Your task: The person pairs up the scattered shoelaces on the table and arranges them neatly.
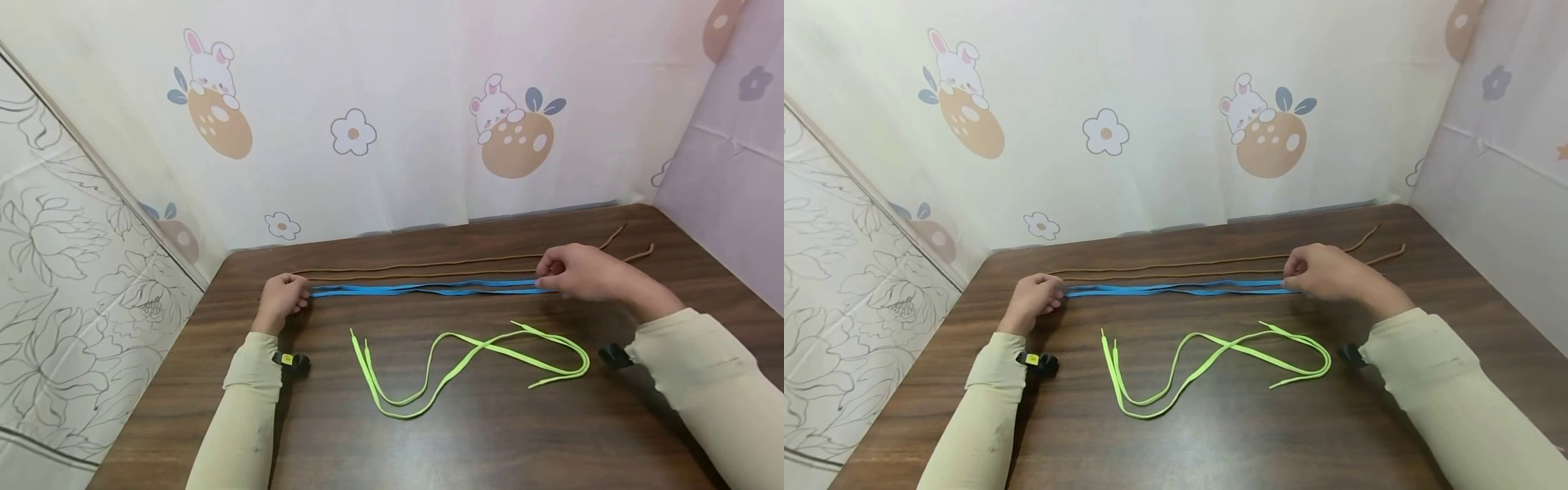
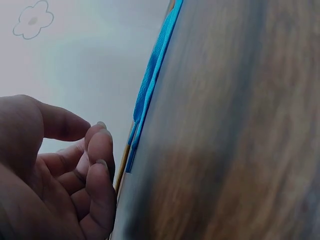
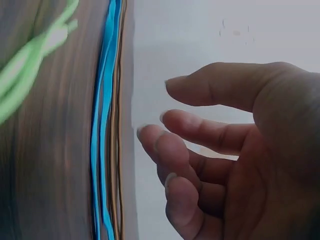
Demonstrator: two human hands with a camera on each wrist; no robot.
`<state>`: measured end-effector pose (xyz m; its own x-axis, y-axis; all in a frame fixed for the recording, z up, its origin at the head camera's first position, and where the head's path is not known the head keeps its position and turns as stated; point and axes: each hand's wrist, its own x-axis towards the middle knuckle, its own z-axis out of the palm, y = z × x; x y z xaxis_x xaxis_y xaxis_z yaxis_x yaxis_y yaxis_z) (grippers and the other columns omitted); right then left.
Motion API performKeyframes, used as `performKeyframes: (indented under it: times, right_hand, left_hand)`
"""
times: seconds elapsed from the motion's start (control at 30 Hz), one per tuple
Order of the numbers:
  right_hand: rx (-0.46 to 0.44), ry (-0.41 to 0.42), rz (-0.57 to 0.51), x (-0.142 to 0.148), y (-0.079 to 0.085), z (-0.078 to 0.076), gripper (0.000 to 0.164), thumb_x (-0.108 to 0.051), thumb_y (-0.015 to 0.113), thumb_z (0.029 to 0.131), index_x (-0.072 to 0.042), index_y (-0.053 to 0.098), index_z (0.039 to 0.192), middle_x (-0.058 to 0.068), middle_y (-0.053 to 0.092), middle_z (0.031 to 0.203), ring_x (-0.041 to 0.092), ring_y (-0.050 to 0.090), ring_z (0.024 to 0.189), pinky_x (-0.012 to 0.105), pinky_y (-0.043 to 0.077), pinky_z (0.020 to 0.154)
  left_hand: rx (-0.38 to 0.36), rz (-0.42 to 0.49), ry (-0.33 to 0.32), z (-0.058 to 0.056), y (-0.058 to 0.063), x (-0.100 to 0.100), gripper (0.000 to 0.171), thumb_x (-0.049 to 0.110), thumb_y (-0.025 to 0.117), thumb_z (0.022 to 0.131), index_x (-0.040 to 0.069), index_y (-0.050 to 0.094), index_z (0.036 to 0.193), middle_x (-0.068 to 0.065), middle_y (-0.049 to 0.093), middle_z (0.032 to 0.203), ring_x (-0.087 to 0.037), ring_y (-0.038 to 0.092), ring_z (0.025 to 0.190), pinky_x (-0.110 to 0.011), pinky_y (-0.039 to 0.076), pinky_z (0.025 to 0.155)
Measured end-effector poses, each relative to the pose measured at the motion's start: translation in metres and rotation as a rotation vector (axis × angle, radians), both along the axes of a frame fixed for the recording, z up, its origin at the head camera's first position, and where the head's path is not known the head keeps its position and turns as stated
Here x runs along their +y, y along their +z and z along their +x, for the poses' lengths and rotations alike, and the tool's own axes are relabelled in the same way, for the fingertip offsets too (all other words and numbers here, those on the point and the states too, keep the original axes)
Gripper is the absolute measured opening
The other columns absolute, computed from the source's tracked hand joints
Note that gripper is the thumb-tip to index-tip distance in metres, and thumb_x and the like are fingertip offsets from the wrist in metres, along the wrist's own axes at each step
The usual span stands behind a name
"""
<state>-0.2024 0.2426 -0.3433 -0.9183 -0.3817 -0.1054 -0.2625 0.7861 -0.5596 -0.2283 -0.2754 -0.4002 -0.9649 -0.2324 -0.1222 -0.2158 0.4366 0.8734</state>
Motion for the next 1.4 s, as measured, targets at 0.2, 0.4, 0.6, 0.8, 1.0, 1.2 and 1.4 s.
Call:
performKeyframes:
  times: [0.2,0.4,0.6,0.8,1.0,1.2,1.4]
  right_hand:
    - [-0.025,0.075,-0.001,-0.018,0.003,0.006,0.017,-0.021,0.067,0.083,-0.007,0.059,0.09,0.003,0.055,0.074,0.016,0.053,0.061,0.033,0.045,0.056]
    - [-0.035,0.155,0.029,-0.03,0.0,0.009,0.013,-0.021,0.07,0.081,-0.013,0.06,0.083,0.001,0.052,0.07,0.015,0.049,0.06,0.032,0.041,0.054]
    - [-0.023,0.253,0.021,-0.039,-0.006,0.015,0.011,-0.022,0.07,0.081,-0.019,0.06,0.08,-0.003,0.052,0.07,0.013,0.048,0.062,0.03,0.041,0.055]
    - [-0.015,0.34,0.03,-0.048,-0.014,0.02,0.007,-0.025,0.068,0.084,-0.023,0.062,0.082,-0.007,0.054,0.072,0.012,0.049,0.065,0.029,0.042,0.057]
    - [-0.035,0.391,0.033,-0.053,-0.018,0.024,0.004,-0.021,0.067,0.084,-0.021,0.063,0.083,-0.008,0.056,0.072,0.01,0.05,0.063,0.027,0.043,0.055]
    - [-0.057,0.399,0.039,-0.055,-0.02,0.025,0.008,-0.014,0.065,0.082,-0.02,0.06,0.08,-0.007,0.054,0.071,0.009,0.048,0.061,0.026,0.041,0.054]
    - [-0.048,0.416,0.061,-0.058,-0.023,0.025,0.009,-0.015,0.066,0.082,-0.021,0.061,0.077,-0.008,0.054,0.068,0.007,0.047,0.059,0.026,0.041,0.054]
  left_hand:
    - [0.032,-0.001,-0.032,0.0,0.004,0.006,0.025,0.022,0.055,0.092,0.001,0.063,0.102,-0.008,0.061,0.077,-0.015,0.059,0.062,-0.029,0.05,0.058]
    - [0.017,-0.011,-0.074,0.0,0.003,0.013,0.027,0.023,0.054,0.092,0.0,0.063,0.105,-0.008,0.062,0.079,-0.015,0.059,0.062,-0.029,0.05,0.059]
    - [0.021,-0.02,-0.104,0.0,0.004,0.021,0.027,0.024,0.054,0.092,0.001,0.064,0.104,-0.009,0.062,0.079,-0.016,0.059,0.062,-0.028,0.049,0.058]
    - [0.04,-0.039,-0.155,0.003,0.008,0.032,0.026,0.023,0.053,0.093,0.002,0.064,0.102,-0.011,0.063,0.078,-0.018,0.059,0.063,-0.031,0.05,0.059]
    - [0.047,-0.041,-0.226,0.005,0.009,0.047,0.025,0.022,0.052,0.094,0.002,0.064,0.103,-0.013,0.063,0.08,-0.021,0.059,0.066,-0.031,0.05,0.06]
    - [0.049,-0.042,-0.271,0.009,0.011,0.054,0.028,0.025,0.055,0.093,0.001,0.063,0.105,-0.013,0.063,0.081,-0.023,0.059,0.067,-0.038,0.052,0.065]
    - [0.054,-0.094,-0.378,0.01,0.014,0.06,0.029,0.027,0.055,0.094,0.003,0.063,0.107,-0.013,0.064,0.082,-0.023,0.06,0.068,-0.036,0.052,0.064]
